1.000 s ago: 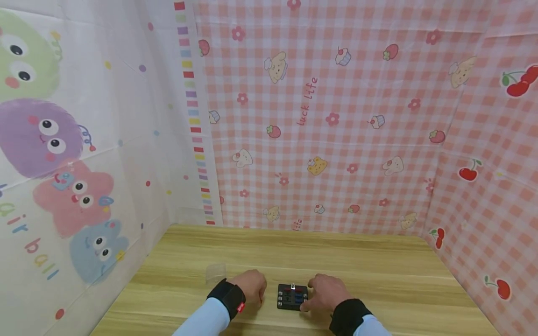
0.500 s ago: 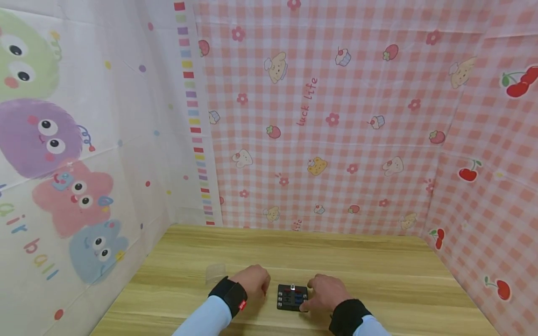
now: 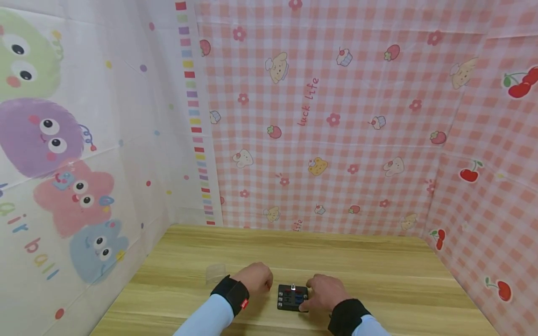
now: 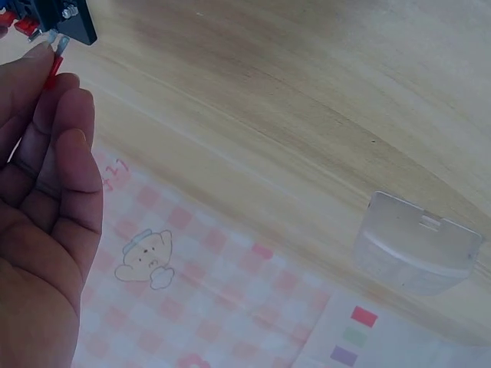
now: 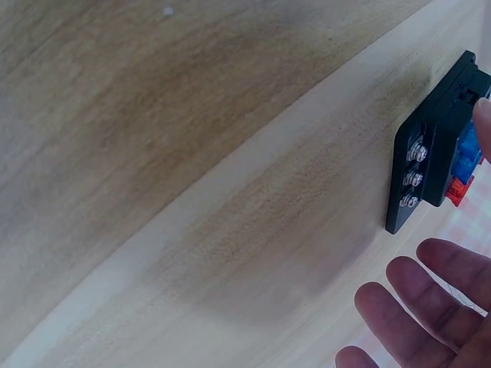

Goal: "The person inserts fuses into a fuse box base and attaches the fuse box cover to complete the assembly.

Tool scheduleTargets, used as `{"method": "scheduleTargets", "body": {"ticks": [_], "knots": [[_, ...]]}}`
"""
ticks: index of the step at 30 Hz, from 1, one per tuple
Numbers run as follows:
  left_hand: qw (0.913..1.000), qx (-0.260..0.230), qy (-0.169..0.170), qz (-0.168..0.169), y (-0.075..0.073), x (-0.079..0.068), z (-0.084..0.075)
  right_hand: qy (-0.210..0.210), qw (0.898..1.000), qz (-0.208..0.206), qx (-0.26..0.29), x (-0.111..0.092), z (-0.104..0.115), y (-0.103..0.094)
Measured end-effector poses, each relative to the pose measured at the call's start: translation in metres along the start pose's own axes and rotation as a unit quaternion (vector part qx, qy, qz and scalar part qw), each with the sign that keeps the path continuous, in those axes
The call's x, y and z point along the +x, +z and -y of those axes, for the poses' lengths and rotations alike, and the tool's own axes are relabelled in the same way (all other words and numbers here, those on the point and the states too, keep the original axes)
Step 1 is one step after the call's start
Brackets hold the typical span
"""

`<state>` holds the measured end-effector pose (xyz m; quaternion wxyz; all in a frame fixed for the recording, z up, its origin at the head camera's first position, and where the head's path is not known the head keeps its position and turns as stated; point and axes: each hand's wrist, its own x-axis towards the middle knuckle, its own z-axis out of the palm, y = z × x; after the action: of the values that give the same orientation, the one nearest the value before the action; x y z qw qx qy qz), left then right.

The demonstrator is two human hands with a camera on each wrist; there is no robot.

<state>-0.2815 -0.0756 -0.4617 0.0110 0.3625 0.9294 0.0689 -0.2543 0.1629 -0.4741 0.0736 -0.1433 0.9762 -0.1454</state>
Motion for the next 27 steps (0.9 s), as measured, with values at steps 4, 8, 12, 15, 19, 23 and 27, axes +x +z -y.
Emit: {"method": "scheduleTargets", "body": {"ticks": [4,8,12,15,19,23,27], "knots": [[1.0000,-0.003,0.002,-0.005,-0.001,0.001,0.000,0.000,1.000,0.002,0.001,0.000,0.001,-0.001],[0.9999,0.001,0.012,-0.013,-0.002,0.004,-0.001,-0.006,1.000,0.001,-0.007,0.002,0.001,0.000],[0.9998,0.009,0.013,-0.014,-0.003,0.007,-0.004,-0.013,1.000,0.001,-0.016,0.003,0.003,0.000],[0.9997,0.010,0.015,-0.016,-0.005,0.008,-0.007,-0.014,1.000,0.003,-0.018,0.002,0.005,-0.001],[0.9998,0.010,0.011,-0.013,-0.007,0.010,-0.010,-0.021,0.999,0.000,-0.028,0.002,0.007,0.000],[0.9999,0.011,0.006,-0.006,-0.007,0.012,-0.012,-0.031,0.999,-0.002,-0.033,0.004,0.007,0.002],[0.9999,0.010,0.008,-0.005,-0.009,0.014,-0.013,-0.033,0.999,0.003,-0.024,0.006,0.007,0.004]]}}
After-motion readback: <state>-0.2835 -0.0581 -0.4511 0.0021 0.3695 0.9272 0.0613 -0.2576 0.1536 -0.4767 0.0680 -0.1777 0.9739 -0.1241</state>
